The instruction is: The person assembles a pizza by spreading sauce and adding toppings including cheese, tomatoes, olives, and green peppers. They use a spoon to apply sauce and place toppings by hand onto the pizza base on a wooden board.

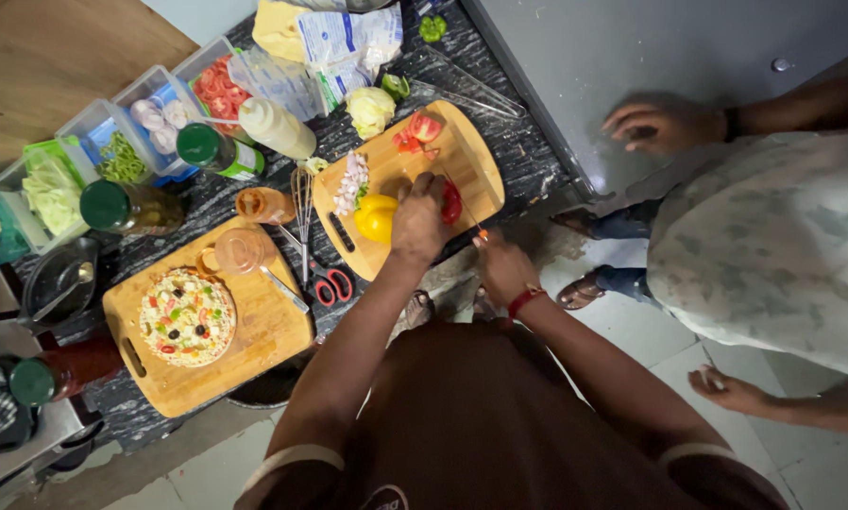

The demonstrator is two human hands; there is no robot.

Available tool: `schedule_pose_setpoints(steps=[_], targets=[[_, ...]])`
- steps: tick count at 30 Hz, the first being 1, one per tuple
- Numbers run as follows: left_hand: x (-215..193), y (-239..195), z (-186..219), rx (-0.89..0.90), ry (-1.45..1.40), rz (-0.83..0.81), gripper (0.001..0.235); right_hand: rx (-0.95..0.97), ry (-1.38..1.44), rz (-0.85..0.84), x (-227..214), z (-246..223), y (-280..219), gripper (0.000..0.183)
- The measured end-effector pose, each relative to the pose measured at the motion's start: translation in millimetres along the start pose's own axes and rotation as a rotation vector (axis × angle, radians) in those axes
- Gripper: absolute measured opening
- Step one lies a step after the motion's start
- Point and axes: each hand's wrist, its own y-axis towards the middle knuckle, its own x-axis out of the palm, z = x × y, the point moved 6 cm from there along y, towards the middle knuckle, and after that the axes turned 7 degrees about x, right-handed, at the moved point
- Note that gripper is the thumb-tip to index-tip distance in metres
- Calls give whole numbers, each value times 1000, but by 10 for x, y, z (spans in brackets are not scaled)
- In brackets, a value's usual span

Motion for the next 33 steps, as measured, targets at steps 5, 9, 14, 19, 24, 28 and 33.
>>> schedule_pose_setpoints(steps=[5,9,14,19,24,28,33], targets=[[-18,52,-52,16,-5,53,60,-254,-101,64,-71,-252,45,31],[45,-5,-28,-3,-3,54,58,72,-105,-100,31,31,3,27],[-10,3,-62,-11,-74,73,65,-230,-198,-50,84,-113,13,47],[24,-28,-104,-42,-73,77,61,65,-121,-142,114,9,-38,37],[57,1,-117,-42,-55,57,67,-258,-302,-111,96,-4,-72,39],[115,-37,-125,-17,-1,43,67,-17,-298,-245,400,364,33,30],[-24,31,-111,-22,-39,127,72,-335,-226,27,327,400,-318,30]])
